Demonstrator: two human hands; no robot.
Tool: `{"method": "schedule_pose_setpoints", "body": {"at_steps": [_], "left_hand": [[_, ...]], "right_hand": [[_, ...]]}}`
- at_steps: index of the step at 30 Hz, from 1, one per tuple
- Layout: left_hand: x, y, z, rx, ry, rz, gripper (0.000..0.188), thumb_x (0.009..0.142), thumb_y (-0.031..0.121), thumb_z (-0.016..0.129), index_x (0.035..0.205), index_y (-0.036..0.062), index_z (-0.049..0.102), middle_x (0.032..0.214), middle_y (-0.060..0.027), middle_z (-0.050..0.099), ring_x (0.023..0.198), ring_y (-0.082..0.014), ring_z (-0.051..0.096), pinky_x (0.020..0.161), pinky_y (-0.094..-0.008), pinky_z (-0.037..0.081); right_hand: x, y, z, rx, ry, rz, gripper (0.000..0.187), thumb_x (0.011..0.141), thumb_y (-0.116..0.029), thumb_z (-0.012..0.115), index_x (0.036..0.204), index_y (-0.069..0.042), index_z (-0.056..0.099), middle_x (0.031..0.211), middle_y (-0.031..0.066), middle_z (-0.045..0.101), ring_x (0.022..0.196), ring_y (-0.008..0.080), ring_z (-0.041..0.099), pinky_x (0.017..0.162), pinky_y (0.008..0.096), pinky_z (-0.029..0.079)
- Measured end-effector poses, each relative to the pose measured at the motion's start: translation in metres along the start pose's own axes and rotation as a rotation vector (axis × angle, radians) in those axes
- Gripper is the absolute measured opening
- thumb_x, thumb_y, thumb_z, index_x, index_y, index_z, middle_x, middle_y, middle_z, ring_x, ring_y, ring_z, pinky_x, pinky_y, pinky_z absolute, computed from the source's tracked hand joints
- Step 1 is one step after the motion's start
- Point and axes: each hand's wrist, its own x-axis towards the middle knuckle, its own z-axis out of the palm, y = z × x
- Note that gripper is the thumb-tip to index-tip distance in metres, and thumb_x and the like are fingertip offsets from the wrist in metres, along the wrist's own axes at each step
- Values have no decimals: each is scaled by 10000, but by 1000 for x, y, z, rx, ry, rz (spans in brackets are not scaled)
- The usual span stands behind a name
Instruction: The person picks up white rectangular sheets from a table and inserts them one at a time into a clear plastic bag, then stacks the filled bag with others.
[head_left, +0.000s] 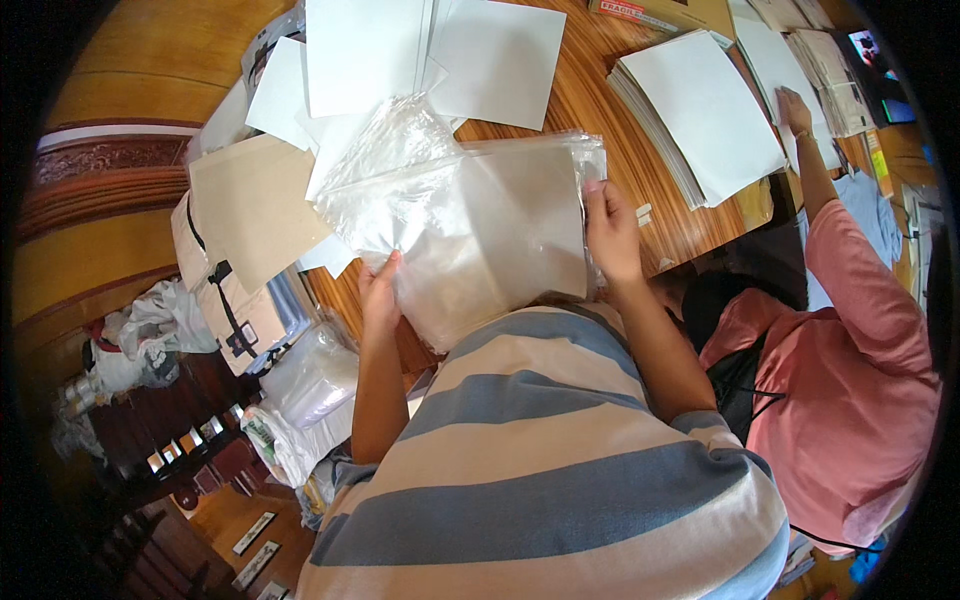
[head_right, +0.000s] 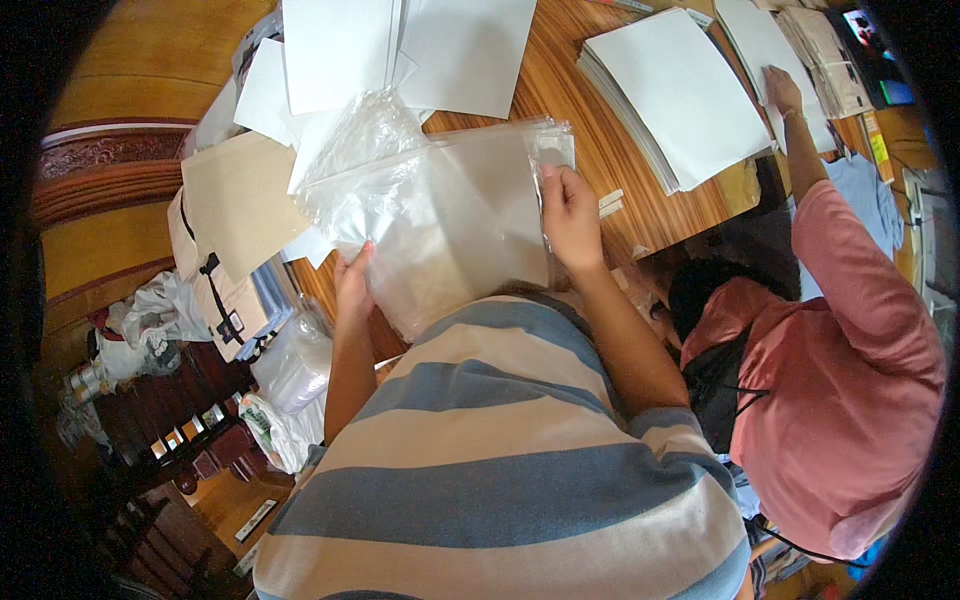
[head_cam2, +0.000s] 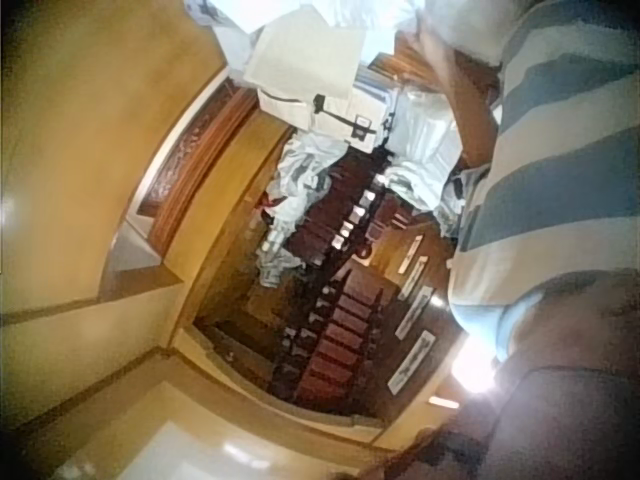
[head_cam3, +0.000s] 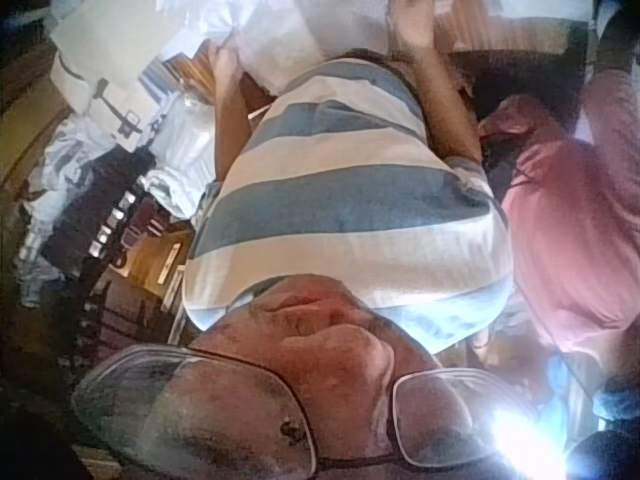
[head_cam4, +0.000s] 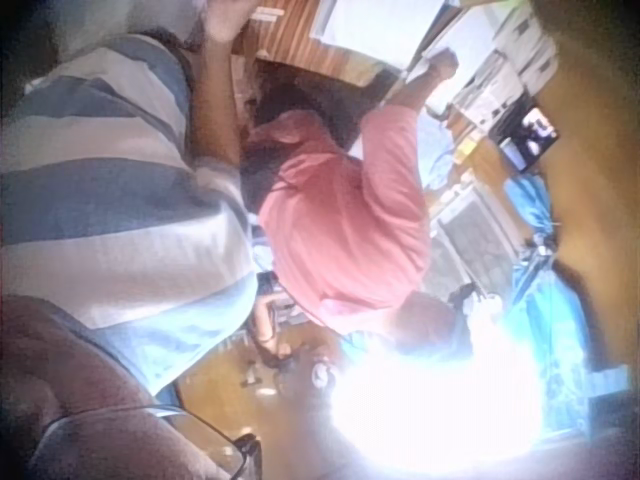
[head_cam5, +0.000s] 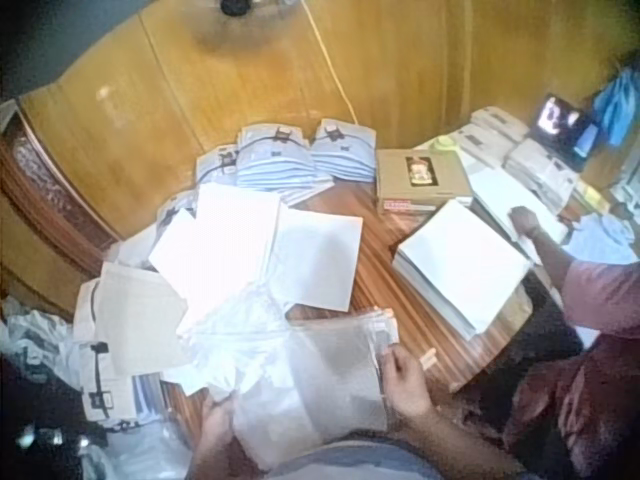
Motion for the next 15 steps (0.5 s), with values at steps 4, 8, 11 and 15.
{"method": "schedule_pose_setpoints", "body": {"at_steps": [4,8,11,15], "left_hand": [[-1,3,4,10,3,-6,391,925,89,741,1267,-7,580,1180,-97,678,1026,-184,646,892,-338,516],[1,1,-2,30,-8,-16,366,931,90,733,1254,-5,589,1169,-90,682,1020,-177,645,881,-333,514],[0,1,3,20,-3,15,366,932,93,733,1254,-3,590,1164,-89,683,1015,-175,645,876,-334,514],[-3,4,7,10,2,7,374,932,91,731,1263,-3,586,1176,-93,681,1025,-178,644,893,-338,511]], "right_hand": [[16,26,-17,-172,-41,182,224,880,-69,706,1057,9,594,975,212,671,878,367,677,763,428,533],[24,19,-16,-737,157,-144,392,833,-147,754,1168,-4,611,985,223,686,915,419,671,807,504,524],[30,25,-22,-702,151,-79,324,831,-145,753,1105,-8,648,1012,217,689,935,405,677,813,489,529],[35,8,-32,-584,26,56,197,830,-126,749,978,-14,685,1010,200,699,928,382,688,805,448,538]]}}
